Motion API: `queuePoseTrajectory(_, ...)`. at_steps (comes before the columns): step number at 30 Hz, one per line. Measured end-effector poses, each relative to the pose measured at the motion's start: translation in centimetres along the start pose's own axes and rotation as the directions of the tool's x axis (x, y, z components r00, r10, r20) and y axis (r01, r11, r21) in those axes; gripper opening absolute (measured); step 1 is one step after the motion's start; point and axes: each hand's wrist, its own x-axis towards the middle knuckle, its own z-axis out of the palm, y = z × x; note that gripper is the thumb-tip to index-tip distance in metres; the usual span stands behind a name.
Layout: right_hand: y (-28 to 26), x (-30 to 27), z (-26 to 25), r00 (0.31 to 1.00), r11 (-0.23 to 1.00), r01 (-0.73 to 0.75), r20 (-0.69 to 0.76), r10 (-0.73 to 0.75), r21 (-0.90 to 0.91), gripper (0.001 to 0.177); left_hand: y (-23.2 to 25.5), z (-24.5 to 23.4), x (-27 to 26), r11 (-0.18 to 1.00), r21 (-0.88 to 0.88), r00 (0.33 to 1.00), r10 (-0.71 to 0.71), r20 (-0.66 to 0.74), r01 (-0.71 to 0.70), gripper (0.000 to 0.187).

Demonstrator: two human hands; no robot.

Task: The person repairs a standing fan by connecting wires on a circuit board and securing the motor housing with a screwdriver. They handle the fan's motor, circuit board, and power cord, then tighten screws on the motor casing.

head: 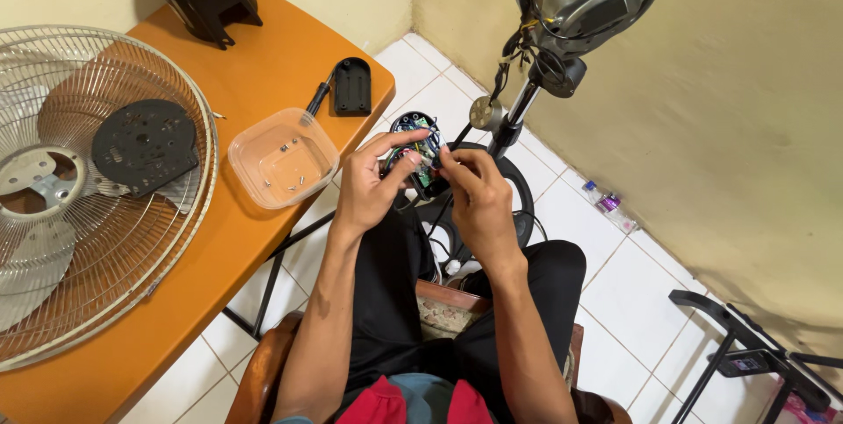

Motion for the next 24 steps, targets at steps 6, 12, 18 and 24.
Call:
queuePoseTrajectory(6,0.5,-0.1,-0.7,0.983,0.970,-0.184,0.022,0.183,0.157,0.027,-0.4,0.0,0.0,0.986,-0.066,0.985,0.155,0.075,-0.151,0.037)
queuePoseTrajectory(12,0.8,-0.9,-0.9,0.974,0.946,-0.198,-0.055,0.218,0.257,0.027,-1.1,0.8,0.7,0.959,-0.279,0.988,-0.009,0.156,0.052,0.042)
queuePoseTrajectory(18,-0.3,-2.1,-2.6,0.959,0.989,-0.141,-0.242,0.150,0.052,0.023,-1.3,2.1,0.8,0.955,-0.296,0.970,0.063,0.234,0.010,0.045)
queuePoseTrajectory(24,-0.7,-2.8,-4.5,0.970,0.988,-0.118,-0.226,0.092,-0.104,0.023,-1.0,3.6,1.2,0.949,-0.312,0.951,0.054,0.304,0.046,0.043)
